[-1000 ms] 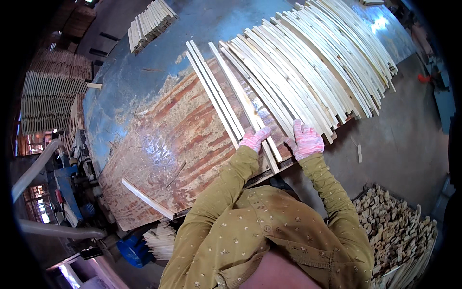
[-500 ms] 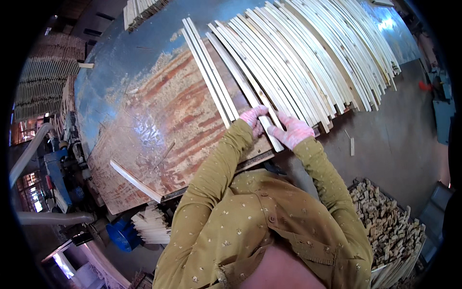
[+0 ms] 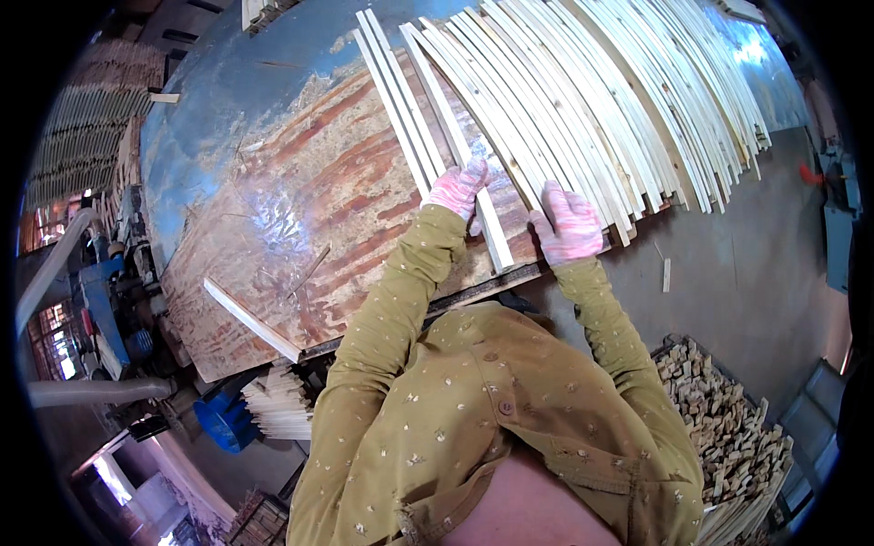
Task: The person organizes and stacks thin wooden strips on a workbench, then moves to a machine to process them. They feed the strips one by one into a planer or jointer, guiding them through the machine and stacking the finished pieces on a nearby rack.
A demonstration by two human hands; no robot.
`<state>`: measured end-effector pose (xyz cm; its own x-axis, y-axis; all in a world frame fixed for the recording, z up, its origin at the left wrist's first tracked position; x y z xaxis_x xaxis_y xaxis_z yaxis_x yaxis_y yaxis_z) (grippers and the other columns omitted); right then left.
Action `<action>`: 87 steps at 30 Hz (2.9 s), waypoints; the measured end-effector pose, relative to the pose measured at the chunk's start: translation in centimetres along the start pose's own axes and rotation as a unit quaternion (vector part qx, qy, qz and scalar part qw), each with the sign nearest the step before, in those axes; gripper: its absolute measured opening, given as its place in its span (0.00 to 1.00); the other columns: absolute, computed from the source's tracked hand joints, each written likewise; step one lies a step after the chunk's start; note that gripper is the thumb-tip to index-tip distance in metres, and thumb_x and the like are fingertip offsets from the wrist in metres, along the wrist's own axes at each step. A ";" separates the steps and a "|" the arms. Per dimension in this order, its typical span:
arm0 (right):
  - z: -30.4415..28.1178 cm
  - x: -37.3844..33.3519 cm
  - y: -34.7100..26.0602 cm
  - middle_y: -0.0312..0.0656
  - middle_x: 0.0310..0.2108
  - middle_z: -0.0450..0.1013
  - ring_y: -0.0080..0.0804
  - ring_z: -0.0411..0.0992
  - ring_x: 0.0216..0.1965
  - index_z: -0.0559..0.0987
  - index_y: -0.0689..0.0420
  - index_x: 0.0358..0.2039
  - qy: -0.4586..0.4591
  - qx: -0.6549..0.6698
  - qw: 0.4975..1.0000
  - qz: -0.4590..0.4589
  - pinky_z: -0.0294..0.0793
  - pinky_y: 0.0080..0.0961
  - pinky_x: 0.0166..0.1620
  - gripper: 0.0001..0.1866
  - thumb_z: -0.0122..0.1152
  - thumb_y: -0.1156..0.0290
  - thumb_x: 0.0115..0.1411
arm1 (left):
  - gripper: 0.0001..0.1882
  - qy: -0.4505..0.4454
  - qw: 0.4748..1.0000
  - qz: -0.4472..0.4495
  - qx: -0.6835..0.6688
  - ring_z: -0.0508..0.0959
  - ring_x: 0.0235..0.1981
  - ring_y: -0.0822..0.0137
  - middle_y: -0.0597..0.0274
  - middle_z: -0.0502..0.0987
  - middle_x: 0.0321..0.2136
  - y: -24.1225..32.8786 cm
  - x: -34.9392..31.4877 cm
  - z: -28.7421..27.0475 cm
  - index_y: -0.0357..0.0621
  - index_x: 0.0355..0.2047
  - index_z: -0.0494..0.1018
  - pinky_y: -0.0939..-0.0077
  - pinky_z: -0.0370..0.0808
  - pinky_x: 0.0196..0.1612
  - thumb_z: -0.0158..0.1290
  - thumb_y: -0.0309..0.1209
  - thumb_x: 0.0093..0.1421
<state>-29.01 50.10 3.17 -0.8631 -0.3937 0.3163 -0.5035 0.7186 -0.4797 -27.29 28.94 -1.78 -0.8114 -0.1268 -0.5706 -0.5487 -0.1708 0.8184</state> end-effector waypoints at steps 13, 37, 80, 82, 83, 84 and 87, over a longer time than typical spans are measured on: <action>-1.8 -1.7 -1.1 0.55 0.51 0.68 0.50 0.67 0.52 0.68 0.58 0.57 -0.071 -0.085 0.993 0.039 0.65 0.41 0.55 0.38 0.64 0.47 0.52 | 0.22 0.195 0.966 0.149 0.077 0.75 0.30 0.68 0.56 0.77 0.30 4.4 -3.8 -2.7 0.33 0.41 0.72 0.72 0.73 0.32 0.56 0.44 0.61; 5.1 -6.0 4.2 0.37 0.14 0.66 0.27 0.62 0.09 0.74 0.67 0.42 -0.255 0.594 0.624 0.439 0.60 0.24 0.11 0.19 0.48 0.75 0.49 | 0.16 0.172 0.971 0.160 0.043 0.71 0.32 0.71 0.59 0.75 0.31 1.8 -3.8 -3.6 0.33 0.38 0.71 0.74 0.70 0.37 0.53 0.38 0.63; -12.6 5.2 21.4 0.54 0.59 0.63 0.50 0.66 0.56 0.63 0.60 0.61 0.002 -0.402 0.895 0.194 0.67 0.42 0.57 0.46 0.68 0.48 0.48 | 0.34 -0.136 0.767 0.009 -0.627 0.74 0.43 0.46 0.39 0.71 0.46 -0.1 -0.7 -9.8 0.30 0.60 0.57 0.48 0.73 0.50 0.53 0.30 0.54; -12.4 6.7 17.3 0.61 0.56 0.66 0.55 0.68 0.54 0.64 0.64 0.59 0.059 -0.356 0.923 0.134 0.68 0.41 0.56 0.44 0.69 0.51 0.49 | 0.36 -0.230 0.714 0.057 -0.659 0.76 0.41 0.48 0.45 0.73 0.43 2.2 -3.2 -8.8 0.32 0.60 0.56 0.52 0.75 0.47 0.54 0.34 0.54; -11.7 7.0 14.7 0.58 0.52 0.69 0.52 0.69 0.52 0.67 0.64 0.57 0.117 -0.270 0.951 0.094 0.69 0.39 0.55 0.40 0.70 0.54 0.50 | 0.36 -0.265 0.678 0.070 -0.682 0.77 0.40 0.50 0.48 0.75 0.41 3.1 -4.0 -8.1 0.33 0.60 0.56 0.53 0.76 0.44 0.55 0.36 0.54; -10.7 7.4 11.4 0.56 0.47 0.73 0.49 0.71 0.51 0.70 0.64 0.55 0.173 -0.180 0.967 0.053 0.71 0.37 0.53 0.36 0.70 0.58 0.51 | 0.38 -0.232 0.713 0.109 -0.653 0.78 0.36 0.53 0.52 0.77 0.38 1.9 -4.0 -8.7 0.38 0.61 0.57 0.53 0.79 0.38 0.57 0.39 0.54; 1.6 6.6 5.5 0.46 0.41 0.75 0.33 0.73 0.43 0.73 0.63 0.51 0.047 0.496 0.834 0.237 0.76 0.29 0.44 0.23 0.65 0.73 0.55 | 0.37 -0.271 0.696 0.116 -0.655 0.79 0.33 0.54 0.53 0.78 0.35 0.7 -4.7 -7.7 0.44 0.62 0.58 0.51 0.79 0.34 0.56 0.45 0.56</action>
<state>-37.48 50.55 1.31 -0.9910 -0.1191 -0.0614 0.0695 -0.0651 -0.9955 -22.28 21.95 0.96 -0.9990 0.0268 -0.0344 -0.0239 -0.9962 -0.0836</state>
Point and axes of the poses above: each hand's wrist, its own x-axis towards the middle knuckle, its own z-axis out of the palm, y = z × x, the point moved 6 cm from there along x, towards the middle knuckle
